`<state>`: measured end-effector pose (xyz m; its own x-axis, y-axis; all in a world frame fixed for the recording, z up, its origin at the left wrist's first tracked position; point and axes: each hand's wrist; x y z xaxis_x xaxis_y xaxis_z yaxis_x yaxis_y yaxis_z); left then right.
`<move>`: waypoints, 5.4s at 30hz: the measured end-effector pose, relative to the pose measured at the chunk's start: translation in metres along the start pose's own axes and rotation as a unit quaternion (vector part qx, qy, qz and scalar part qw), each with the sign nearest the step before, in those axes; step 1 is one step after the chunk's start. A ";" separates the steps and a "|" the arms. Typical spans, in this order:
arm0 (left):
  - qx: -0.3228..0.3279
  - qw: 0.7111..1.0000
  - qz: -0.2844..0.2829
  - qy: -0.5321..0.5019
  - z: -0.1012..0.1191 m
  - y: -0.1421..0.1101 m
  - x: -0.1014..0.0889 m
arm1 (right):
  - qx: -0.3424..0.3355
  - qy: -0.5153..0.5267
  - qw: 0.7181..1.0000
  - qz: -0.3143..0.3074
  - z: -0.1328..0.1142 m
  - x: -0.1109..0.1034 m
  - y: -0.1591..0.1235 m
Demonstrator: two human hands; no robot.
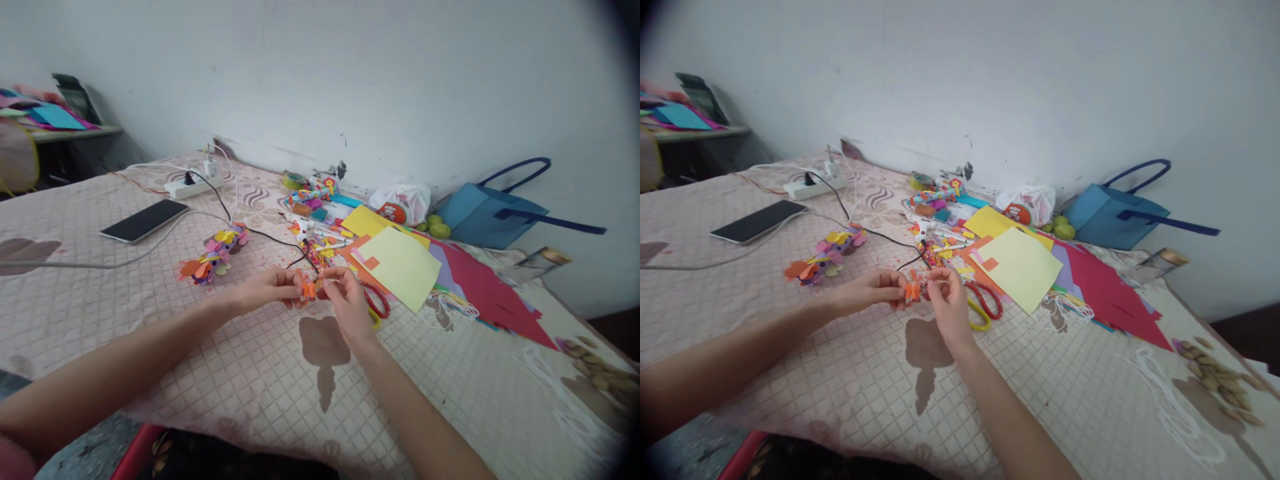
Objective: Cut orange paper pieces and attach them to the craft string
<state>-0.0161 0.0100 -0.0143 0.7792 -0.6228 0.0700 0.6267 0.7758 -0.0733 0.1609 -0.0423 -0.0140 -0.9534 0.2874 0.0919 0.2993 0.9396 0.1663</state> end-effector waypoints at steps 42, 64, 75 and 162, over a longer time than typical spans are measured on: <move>-0.009 0.997 0.007 -0.075 0.005 0.001 -0.017 | -0.083 0.105 0.987 -0.090 -0.103 0.038 0.076; 0.023 0.997 0.016 0.066 -0.018 0.016 -0.021 | -0.164 0.043 0.982 -0.077 -0.146 0.073 0.128; 0.004 0.987 -0.106 0.121 -0.017 0.004 -0.022 | -0.240 0.022 0.970 -0.013 -0.200 0.051 0.162; 0.213 0.888 0.301 0.275 0.025 -0.012 0.019 | 0.077 0.089 0.972 -0.204 -0.035 0.018 0.055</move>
<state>-0.0090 -0.0082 0.0126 0.9317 0.0535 -0.3593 0.1267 0.8792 0.4593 0.1612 0.0077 0.0309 -0.9655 -0.1395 0.2197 -0.1256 0.9891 0.0764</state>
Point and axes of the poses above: each hand's wrist, its own y-axis towards the middle knuckle, its own x-axis out of the palm, z = x × y, and after that the axes turned 10 degrees about z, right-handed
